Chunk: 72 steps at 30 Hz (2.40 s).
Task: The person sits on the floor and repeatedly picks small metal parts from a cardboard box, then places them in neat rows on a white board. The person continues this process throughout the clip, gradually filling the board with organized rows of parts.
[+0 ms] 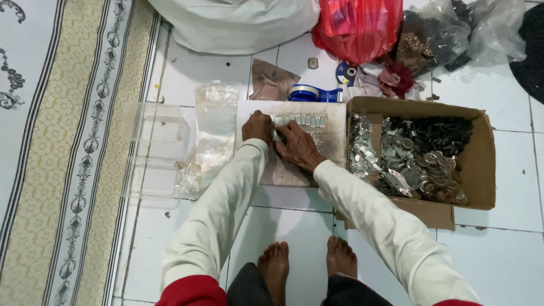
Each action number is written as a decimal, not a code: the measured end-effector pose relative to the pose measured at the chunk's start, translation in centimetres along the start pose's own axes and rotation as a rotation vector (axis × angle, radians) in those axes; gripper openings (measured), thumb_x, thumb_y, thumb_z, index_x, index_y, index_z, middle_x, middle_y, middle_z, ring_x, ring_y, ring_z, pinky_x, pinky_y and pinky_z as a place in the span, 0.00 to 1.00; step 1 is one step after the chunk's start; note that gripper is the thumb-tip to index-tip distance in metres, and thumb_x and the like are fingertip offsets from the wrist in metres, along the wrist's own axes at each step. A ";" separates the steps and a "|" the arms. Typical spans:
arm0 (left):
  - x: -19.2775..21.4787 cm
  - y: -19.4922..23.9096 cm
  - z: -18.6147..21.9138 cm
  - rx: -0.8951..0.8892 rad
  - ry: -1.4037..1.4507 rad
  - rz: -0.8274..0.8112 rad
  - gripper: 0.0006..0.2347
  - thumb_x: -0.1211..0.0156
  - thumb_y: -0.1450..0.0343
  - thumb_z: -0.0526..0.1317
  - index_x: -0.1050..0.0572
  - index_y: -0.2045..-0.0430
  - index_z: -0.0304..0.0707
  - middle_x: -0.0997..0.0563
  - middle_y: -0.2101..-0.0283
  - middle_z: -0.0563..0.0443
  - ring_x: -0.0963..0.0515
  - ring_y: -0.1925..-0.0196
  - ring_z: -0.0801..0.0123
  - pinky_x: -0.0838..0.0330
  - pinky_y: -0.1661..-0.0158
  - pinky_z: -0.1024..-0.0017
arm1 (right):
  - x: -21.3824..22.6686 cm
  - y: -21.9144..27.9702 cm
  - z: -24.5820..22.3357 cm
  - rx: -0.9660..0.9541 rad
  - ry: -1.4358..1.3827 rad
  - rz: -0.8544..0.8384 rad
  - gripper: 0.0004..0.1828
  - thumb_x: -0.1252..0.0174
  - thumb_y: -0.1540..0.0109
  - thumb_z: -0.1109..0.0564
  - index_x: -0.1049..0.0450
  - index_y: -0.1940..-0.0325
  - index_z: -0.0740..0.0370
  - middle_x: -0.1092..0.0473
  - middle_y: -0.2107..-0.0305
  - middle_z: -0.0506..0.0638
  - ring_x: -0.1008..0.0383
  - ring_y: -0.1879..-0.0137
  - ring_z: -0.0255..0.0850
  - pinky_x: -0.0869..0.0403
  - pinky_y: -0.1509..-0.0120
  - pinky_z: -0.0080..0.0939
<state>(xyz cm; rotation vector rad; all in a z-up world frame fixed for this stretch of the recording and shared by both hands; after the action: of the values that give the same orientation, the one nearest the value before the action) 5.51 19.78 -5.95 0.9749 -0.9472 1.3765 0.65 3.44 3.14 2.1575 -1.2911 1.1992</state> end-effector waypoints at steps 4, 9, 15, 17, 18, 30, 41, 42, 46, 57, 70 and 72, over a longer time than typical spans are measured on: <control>2.8 0.6 0.9 0.024 0.038 -0.051 0.05 0.34 0.29 0.41 0.17 0.66 0.42 0.25 0.63 0.49 0.17 0.55 0.54 0.17 0.57 0.55 | 0.2 0.0 -0.2 -0.023 0.013 -0.025 0.22 0.40 0.38 0.51 0.29 0.42 0.60 0.36 0.58 0.59 0.22 0.59 0.68 0.20 0.64 0.65; 4.8 0.2 0.6 0.285 0.334 -0.104 0.03 0.35 0.28 0.42 0.16 0.67 0.51 0.16 0.65 0.53 0.14 0.56 0.53 0.17 0.58 0.55 | 0.4 0.1 -0.4 0.008 0.018 -0.010 0.22 0.39 0.38 0.52 0.30 0.42 0.61 0.35 0.58 0.60 0.21 0.59 0.67 0.18 0.64 0.63; 5.5 -1.0 0.3 0.442 0.434 -0.128 0.04 0.36 0.28 0.41 0.15 0.68 0.49 0.13 0.65 0.47 0.13 0.58 0.50 0.18 0.57 0.53 | 0.3 0.0 -0.2 -0.007 -0.003 -0.001 0.22 0.37 0.38 0.53 0.29 0.42 0.61 0.35 0.58 0.59 0.21 0.58 0.67 0.18 0.63 0.63; 4.0 -1.4 -0.3 0.452 0.438 -0.126 0.03 0.35 0.29 0.41 0.14 0.68 0.50 0.13 0.66 0.47 0.13 0.59 0.49 0.18 0.58 0.53 | 0.3 0.1 -0.1 -0.006 -0.011 0.002 0.22 0.38 0.38 0.52 0.29 0.41 0.61 0.35 0.57 0.60 0.21 0.58 0.67 0.18 0.62 0.63; 3.3 -1.6 -0.7 0.461 0.441 -0.122 0.03 0.34 0.30 0.41 0.14 0.69 0.51 0.13 0.67 0.47 0.13 0.60 0.48 0.18 0.59 0.53 | 0.3 0.1 0.0 -0.005 -0.019 0.006 0.23 0.38 0.38 0.52 0.30 0.41 0.61 0.35 0.57 0.60 0.21 0.58 0.67 0.19 0.62 0.64; 8.7 3.4 1.6 -0.016 0.156 -0.162 0.12 0.34 0.31 0.33 0.20 0.53 0.38 0.24 0.54 0.42 0.18 0.47 0.42 0.19 0.50 0.47 | 0.8 -0.1 -0.6 -0.040 -0.020 -0.032 0.20 0.41 0.36 0.51 0.29 0.40 0.57 0.34 0.57 0.59 0.21 0.56 0.66 0.19 0.59 0.65; 6.2 4.5 -0.1 -0.150 0.070 -0.239 0.10 0.34 0.30 0.38 0.19 0.55 0.50 0.26 0.53 0.52 0.20 0.47 0.50 0.19 0.53 0.48 | 0.6 0.5 1.2 -0.012 -0.075 0.041 0.17 0.41 0.36 0.55 0.28 0.44 0.64 0.32 0.61 0.62 0.21 0.58 0.64 0.19 0.64 0.56; 5.6 4.2 -0.4 -0.154 0.068 -0.244 0.10 0.35 0.30 0.38 0.19 0.56 0.50 0.26 0.52 0.51 0.20 0.46 0.50 0.19 0.52 0.47 | 0.6 0.4 1.3 -0.007 -0.069 0.024 0.17 0.40 0.36 0.56 0.27 0.44 0.64 0.32 0.60 0.63 0.21 0.57 0.64 0.19 0.63 0.56; 4.9 3.9 -0.8 -0.153 0.004 -0.257 0.08 0.37 0.28 0.41 0.18 0.56 0.53 0.25 0.52 0.55 0.20 0.45 0.55 0.19 0.51 0.50 | 0.8 0.3 0.4 -0.011 -0.047 0.026 0.17 0.40 0.36 0.57 0.27 0.45 0.65 0.31 0.60 0.63 0.21 0.57 0.64 0.18 0.64 0.56; 4.1 3.7 7.0 -0.323 0.205 -0.060 0.08 0.36 0.28 0.43 0.21 0.58 0.48 0.27 0.58 0.51 0.18 0.53 0.49 0.17 0.59 0.49 | 5.9 2.1 6.9 0.042 -0.130 0.440 0.10 0.39 0.38 0.65 0.23 0.52 0.65 0.30 0.71 0.58 0.23 0.67 0.55 0.23 0.66 0.48; -5.4 -0.1 25.6 -0.770 0.009 -0.123 0.04 0.36 0.31 0.34 0.18 0.66 0.41 0.21 0.57 0.47 0.19 0.49 0.54 0.19 0.58 0.63 | 13.2 13.2 16.7 -0.420 -0.024 0.157 0.13 0.36 0.35 0.52 0.19 0.50 0.60 0.23 0.66 0.62 0.20 0.58 0.59 0.20 0.57 0.57; -7.3 -0.3 26.6 -0.859 -0.145 -0.143 0.05 0.36 0.32 0.35 0.18 0.66 0.39 0.17 0.58 0.45 0.19 0.48 0.52 0.21 0.53 0.59 | 14.4 13.4 13.7 -0.375 0.022 0.080 0.16 0.47 0.34 0.63 0.25 0.49 0.82 0.28 0.62 0.84 0.27 0.53 0.80 0.27 0.55 0.78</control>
<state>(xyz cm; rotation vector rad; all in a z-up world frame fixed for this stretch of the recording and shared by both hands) 6.69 -7.66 -4.03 0.4641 -1.3800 0.6546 -0.82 -20.46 5.27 1.8346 -1.4702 0.9170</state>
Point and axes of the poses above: each hand's wrist, its own y-axis away from the middle knuckle, its own x-axis out of the back of the hand, z = x × y, the point moved 2 cm from there along -y, towards the middle knuckle
